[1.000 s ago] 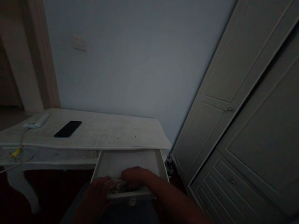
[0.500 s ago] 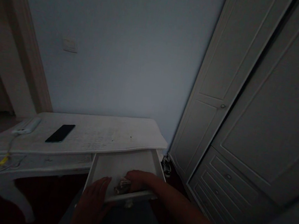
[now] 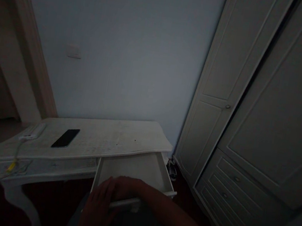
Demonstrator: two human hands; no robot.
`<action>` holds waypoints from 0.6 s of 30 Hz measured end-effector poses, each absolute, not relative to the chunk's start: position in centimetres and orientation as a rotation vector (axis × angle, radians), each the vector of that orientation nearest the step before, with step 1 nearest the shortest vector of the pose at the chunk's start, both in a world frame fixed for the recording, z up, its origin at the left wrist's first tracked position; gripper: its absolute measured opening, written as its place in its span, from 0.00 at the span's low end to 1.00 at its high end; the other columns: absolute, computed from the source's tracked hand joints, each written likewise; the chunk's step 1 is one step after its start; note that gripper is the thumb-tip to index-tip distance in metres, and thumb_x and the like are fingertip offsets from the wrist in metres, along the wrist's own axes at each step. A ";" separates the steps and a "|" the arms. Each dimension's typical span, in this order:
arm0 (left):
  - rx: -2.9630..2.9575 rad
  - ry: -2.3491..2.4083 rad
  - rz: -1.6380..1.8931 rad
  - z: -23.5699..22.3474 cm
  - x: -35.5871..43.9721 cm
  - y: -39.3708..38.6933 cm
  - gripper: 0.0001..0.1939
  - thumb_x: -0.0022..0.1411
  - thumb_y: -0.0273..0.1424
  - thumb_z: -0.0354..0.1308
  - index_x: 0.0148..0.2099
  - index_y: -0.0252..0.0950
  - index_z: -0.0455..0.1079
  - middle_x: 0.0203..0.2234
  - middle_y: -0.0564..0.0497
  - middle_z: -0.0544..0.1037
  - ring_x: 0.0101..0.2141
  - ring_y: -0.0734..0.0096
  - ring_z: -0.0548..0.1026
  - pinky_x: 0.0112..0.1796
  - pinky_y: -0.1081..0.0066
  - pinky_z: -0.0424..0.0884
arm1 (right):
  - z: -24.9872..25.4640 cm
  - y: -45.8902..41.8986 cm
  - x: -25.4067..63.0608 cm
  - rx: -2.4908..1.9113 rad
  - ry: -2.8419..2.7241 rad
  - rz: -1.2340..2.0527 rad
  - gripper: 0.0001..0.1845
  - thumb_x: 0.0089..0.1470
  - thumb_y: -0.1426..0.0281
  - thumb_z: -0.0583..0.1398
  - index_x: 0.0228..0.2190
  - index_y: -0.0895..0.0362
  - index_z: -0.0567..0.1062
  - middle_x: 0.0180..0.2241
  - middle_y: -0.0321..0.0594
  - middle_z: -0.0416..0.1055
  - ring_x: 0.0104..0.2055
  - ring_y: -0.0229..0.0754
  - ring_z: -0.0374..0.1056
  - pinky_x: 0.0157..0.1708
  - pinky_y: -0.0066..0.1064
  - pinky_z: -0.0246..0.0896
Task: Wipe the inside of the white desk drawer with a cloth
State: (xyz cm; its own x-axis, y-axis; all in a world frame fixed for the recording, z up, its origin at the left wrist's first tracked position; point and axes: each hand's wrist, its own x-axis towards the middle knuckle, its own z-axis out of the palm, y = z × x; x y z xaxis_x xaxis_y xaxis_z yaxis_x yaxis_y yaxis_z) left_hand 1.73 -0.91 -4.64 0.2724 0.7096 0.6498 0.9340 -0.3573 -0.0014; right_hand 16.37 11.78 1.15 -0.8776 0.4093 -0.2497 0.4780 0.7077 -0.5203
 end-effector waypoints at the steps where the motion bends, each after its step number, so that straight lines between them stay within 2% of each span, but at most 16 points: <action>1: -2.165 -1.485 -0.807 -4.6 1.7 -0.9 0.43 0.68 0.43 0.61 0.77 0.39 0.47 0.67 0.40 0.68 0.63 0.50 0.68 0.61 0.56 0.65 | 1.9 11.9 17.8 0.793 2.730 -0.885 0.19 0.51 0.67 0.68 0.46 0.55 0.82 0.44 0.38 0.82 0.44 0.47 0.77 0.39 0.29 0.67; 4: -2.156 -1.496 -0.846 -4.9 1.6 -0.8 0.43 0.68 0.44 0.61 0.77 0.41 0.47 0.67 0.41 0.69 0.64 0.50 0.69 0.60 0.57 0.67 | 4.9 12.2 22.9 0.913 2.540 -0.884 0.22 0.46 0.69 0.70 0.45 0.57 0.83 0.41 0.37 0.82 0.39 0.44 0.77 0.34 0.27 0.65; 7: -2.175 -1.573 -0.845 -5.5 1.5 -0.9 0.44 0.66 0.45 0.62 0.77 0.43 0.47 0.68 0.42 0.69 0.64 0.51 0.70 0.60 0.57 0.68 | 8.1 11.9 28.7 0.991 2.524 -0.879 0.22 0.43 0.69 0.71 0.43 0.57 0.83 0.40 0.35 0.82 0.40 0.44 0.77 0.34 0.27 0.64; 9: -2.221 -1.652 -0.783 -5.6 1.5 -0.9 0.42 0.66 0.44 0.62 0.76 0.43 0.52 0.67 0.43 0.70 0.64 0.51 0.70 0.61 0.55 0.68 | 9.9 11.1 32.4 1.006 2.563 -0.870 0.22 0.41 0.68 0.71 0.42 0.55 0.83 0.41 0.34 0.82 0.41 0.45 0.77 0.36 0.27 0.64; 11: -2.313 -1.777 -0.608 -5.0 1.7 -0.8 0.35 0.66 0.43 0.60 0.72 0.42 0.61 0.65 0.41 0.73 0.63 0.48 0.71 0.60 0.52 0.69 | 10.9 9.6 35.4 0.982 2.618 -0.844 0.21 0.43 0.66 0.71 0.42 0.54 0.82 0.40 0.34 0.81 0.40 0.45 0.77 0.36 0.28 0.64; 14: -2.530 -1.966 -0.156 -2.6 2.1 -0.5 0.25 0.69 0.42 0.54 0.63 0.40 0.73 0.59 0.40 0.79 0.59 0.47 0.75 0.58 0.50 0.70 | 11.0 7.2 37.0 0.986 2.755 -0.614 0.17 0.47 0.63 0.68 0.41 0.54 0.81 0.40 0.39 0.80 0.41 0.48 0.76 0.38 0.31 0.65; 16: -2.668 -2.000 0.086 -0.8 2.4 -0.2 0.23 0.70 0.42 0.51 0.59 0.39 0.76 0.55 0.39 0.81 0.55 0.49 0.79 0.56 0.52 0.71 | 10.2 5.9 35.8 0.995 2.841 -0.443 0.21 0.49 0.60 0.67 0.44 0.53 0.80 0.44 0.43 0.79 0.44 0.52 0.76 0.41 0.35 0.66; 18: -2.761 -1.977 0.185 0.8 2.7 0.2 0.22 0.70 0.43 0.51 0.55 0.39 0.78 0.52 0.39 0.82 0.52 0.50 0.80 0.54 0.55 0.72 | 9.1 5.0 33.2 0.966 2.896 -0.348 0.28 0.47 0.57 0.69 0.50 0.51 0.78 0.47 0.45 0.78 0.47 0.56 0.76 0.43 0.39 0.67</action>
